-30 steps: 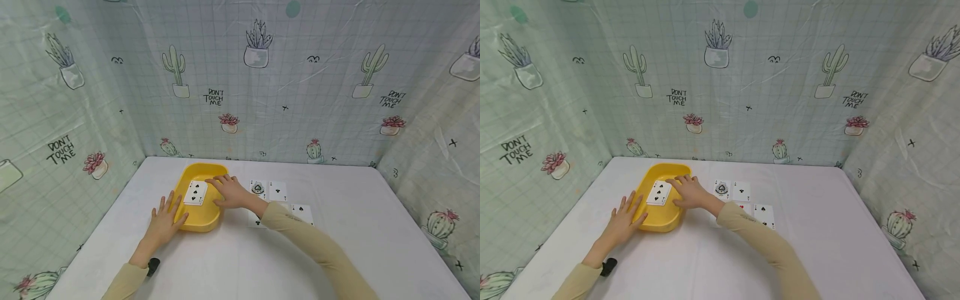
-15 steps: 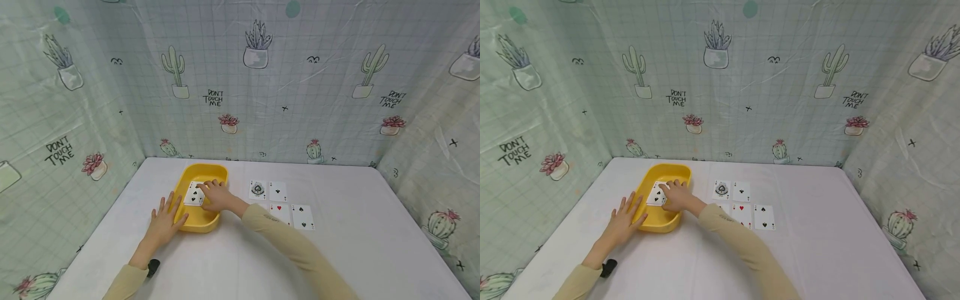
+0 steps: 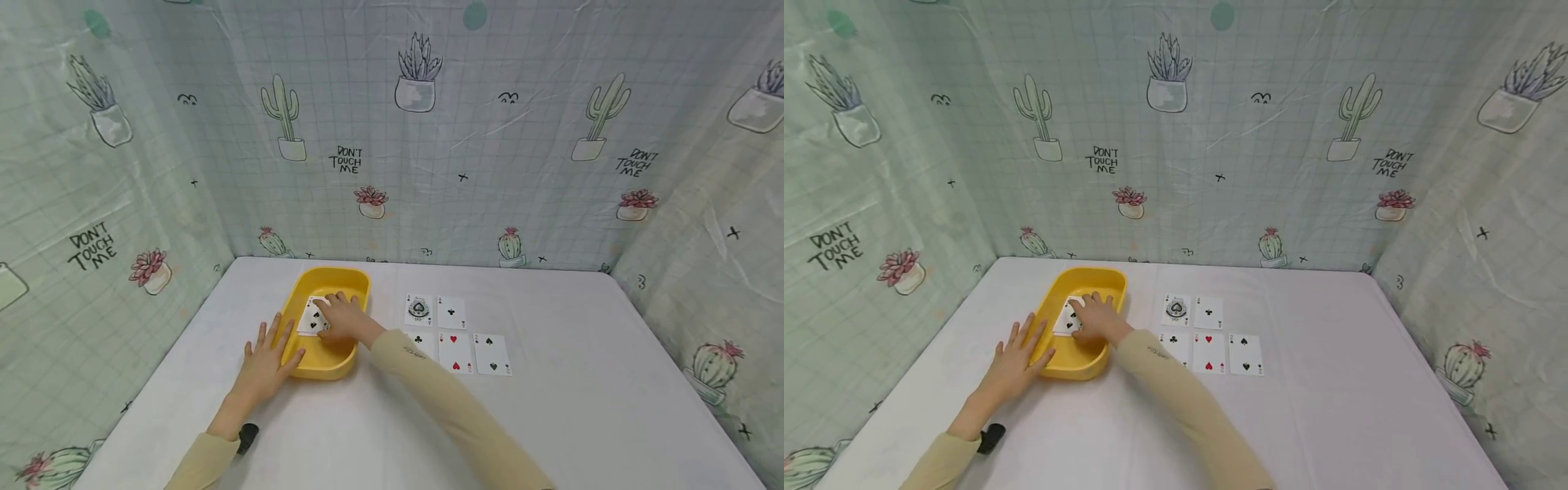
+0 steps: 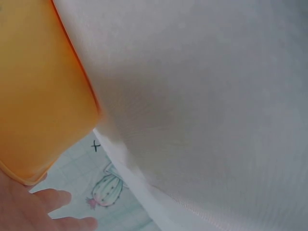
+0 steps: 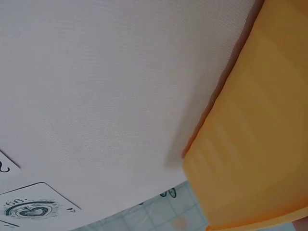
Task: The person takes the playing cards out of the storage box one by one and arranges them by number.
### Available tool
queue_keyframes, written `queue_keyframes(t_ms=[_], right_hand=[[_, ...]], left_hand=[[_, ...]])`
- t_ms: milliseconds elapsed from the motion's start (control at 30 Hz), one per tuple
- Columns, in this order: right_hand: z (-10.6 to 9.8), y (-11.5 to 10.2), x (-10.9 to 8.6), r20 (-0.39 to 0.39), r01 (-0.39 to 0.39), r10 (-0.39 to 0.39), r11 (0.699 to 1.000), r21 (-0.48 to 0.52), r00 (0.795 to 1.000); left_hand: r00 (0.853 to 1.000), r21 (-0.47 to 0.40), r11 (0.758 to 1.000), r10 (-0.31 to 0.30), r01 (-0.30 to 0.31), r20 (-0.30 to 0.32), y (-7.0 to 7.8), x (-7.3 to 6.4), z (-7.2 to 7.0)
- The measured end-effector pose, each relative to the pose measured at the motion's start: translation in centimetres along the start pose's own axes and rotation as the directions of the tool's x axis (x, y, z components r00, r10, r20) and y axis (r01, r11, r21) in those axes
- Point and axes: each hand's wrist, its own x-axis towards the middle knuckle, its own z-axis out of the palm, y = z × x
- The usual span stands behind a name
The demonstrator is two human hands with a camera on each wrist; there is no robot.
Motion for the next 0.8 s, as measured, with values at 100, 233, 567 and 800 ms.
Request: queue_keyframes(t_ms=[100, 233, 567, 800], right_hand=[[0.1, -0.2, 0.5, 0.019, -0.011, 0.011, 1.000, 0.010, 1.000], [0.2, -0.4, 0.9, 0.029, -0.028, 0.027, 0.999, 0.028, 0.999], [0.5, -0.7, 1.3, 0.092, -0.093, 0.085, 0.991, 0.095, 0.992], [1.1, -1.0, 1.6, 0.107, -0.121, 0.112, 0.990, 0.075, 0.988]], left_hand=[[1.000, 0.002, 1.000, 0.000, 0.000, 0.001, -0.1, 0.0, 0.0], [1.000, -0.005, 1.000, 0.004, -0.003, 0.009, -0.3, -0.1, 0.1], [1.000, 0.003, 1.000, 0.000, 0.000, -0.019, -0.2, -0.1, 0.1], [1.000, 0.016, 1.000, -0.013, 0.013, 0.011, 0.0, -0.1, 0.0]])
